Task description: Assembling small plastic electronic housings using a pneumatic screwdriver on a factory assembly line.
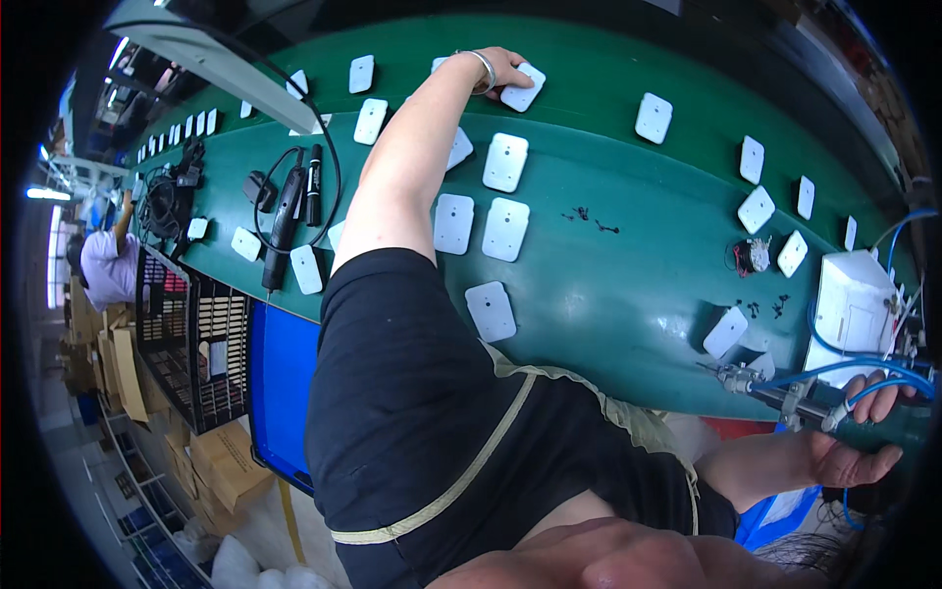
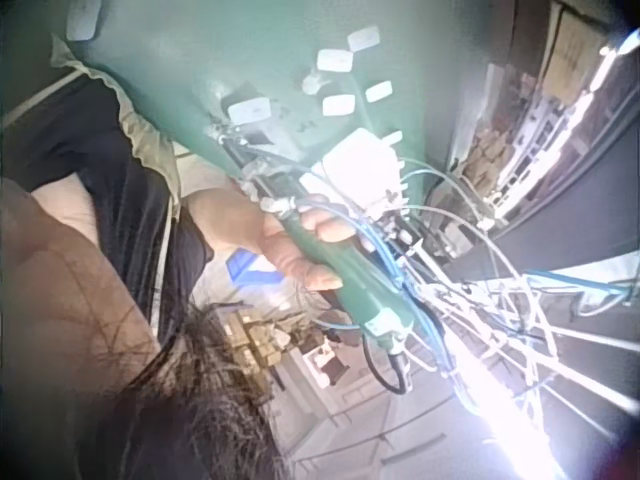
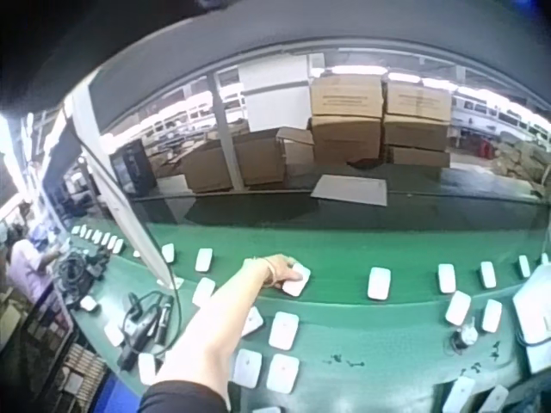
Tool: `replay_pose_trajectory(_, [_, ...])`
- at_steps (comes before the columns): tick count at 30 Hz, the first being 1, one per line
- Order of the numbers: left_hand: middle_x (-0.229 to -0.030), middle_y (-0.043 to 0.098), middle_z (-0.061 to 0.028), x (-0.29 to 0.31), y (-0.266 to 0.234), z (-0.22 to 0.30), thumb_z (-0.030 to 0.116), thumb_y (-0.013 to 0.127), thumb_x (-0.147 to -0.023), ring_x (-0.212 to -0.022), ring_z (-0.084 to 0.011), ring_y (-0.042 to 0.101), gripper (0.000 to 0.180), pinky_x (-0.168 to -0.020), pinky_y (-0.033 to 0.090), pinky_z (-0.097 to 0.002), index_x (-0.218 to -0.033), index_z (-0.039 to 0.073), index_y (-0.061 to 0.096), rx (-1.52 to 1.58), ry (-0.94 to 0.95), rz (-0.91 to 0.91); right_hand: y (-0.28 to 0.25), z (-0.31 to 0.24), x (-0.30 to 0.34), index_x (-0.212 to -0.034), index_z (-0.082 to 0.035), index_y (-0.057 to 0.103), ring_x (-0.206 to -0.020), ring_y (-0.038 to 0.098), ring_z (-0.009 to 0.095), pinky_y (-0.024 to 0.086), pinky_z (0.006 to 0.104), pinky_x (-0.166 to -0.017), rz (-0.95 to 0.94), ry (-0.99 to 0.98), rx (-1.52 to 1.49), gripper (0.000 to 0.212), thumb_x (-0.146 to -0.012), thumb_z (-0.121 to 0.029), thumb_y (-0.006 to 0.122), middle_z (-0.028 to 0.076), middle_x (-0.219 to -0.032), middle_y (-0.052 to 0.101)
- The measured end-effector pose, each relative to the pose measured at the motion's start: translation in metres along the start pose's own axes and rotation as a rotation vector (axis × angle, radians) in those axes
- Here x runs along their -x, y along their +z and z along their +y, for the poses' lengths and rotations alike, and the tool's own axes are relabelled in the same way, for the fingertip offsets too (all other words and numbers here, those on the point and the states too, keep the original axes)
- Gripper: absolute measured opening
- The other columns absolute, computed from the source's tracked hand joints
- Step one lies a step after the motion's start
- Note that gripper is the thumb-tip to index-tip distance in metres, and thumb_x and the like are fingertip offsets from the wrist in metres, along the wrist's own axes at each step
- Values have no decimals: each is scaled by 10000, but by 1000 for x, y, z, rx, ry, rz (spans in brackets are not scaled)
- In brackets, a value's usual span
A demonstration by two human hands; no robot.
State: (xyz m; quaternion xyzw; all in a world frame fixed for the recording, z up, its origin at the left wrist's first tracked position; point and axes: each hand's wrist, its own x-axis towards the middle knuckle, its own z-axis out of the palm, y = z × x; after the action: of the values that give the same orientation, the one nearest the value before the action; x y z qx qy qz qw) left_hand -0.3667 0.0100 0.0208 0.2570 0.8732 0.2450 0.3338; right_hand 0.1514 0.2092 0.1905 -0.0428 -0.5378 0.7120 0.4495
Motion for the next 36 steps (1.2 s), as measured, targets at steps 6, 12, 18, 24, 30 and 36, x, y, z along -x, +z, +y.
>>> replay_pose_trajectory(6, [-938,612,-78,10,13,-6,247,618,-745,-746,-170,611,413,-579,528,-308,-1124,100,544,-5,216,293,43,25,-31,-1087,0,471,-432,532,148,451,253,-343,-225,-162,75,389,-845,-303,507,93,-630,566])
replay_pose_trajectory(12, [-930,615,-24,154,116,86,193,615,-789,-777,-111,594,337,-660,502,-264,-1097,70,555,480,450,-31,69,45,-33,-1002,-22,542,-343,434,96,345,231,-227,25,-125,-190,329,-841,-308,511,33,-531,501])
replay_pose_trajectory(18, [-916,607,0,236,234,89,77,619,-782,-803,-84,570,313,-674,484,-242,-1087,72,551,973,279,-337,41,44,-33,-1002,-23,541,-347,436,97,348,232,-231,-232,-115,-158,329,-841,-308,512,34,-535,502])
replay_pose_trajectory(24, [-855,610,-18,244,268,95,98,628,-782,-704,-73,578,322,-556,488,-210,-1092,63,546,1054,142,-311,35,43,-27,-1001,-23,541,-350,438,98,351,233,-235,-260,-123,-153,328,-841,-308,513,34,-539,504])
replay_pose_trajectory(30, [-800,608,-8,238,281,96,122,642,-774,-646,-54,566,278,-496,470,-193,-1042,87,579,1047,242,-328,34,43,-26,-1001,-24,541,-353,439,98,354,234,-239,-268,-134,-144,328,-840,-308,514,35,-543,505])
replay_pose_trajectory(36, [-798,607,-3,238,277,102,126,631,-782,-638,-48,565,279,-497,471,-192,-1052,88,573,1061,199,-359,33,43,-27,-1000,-24,540,-356,441,99,356,234,-242,-274,-137,-135,327,-840,-308,515,36,-547,507])
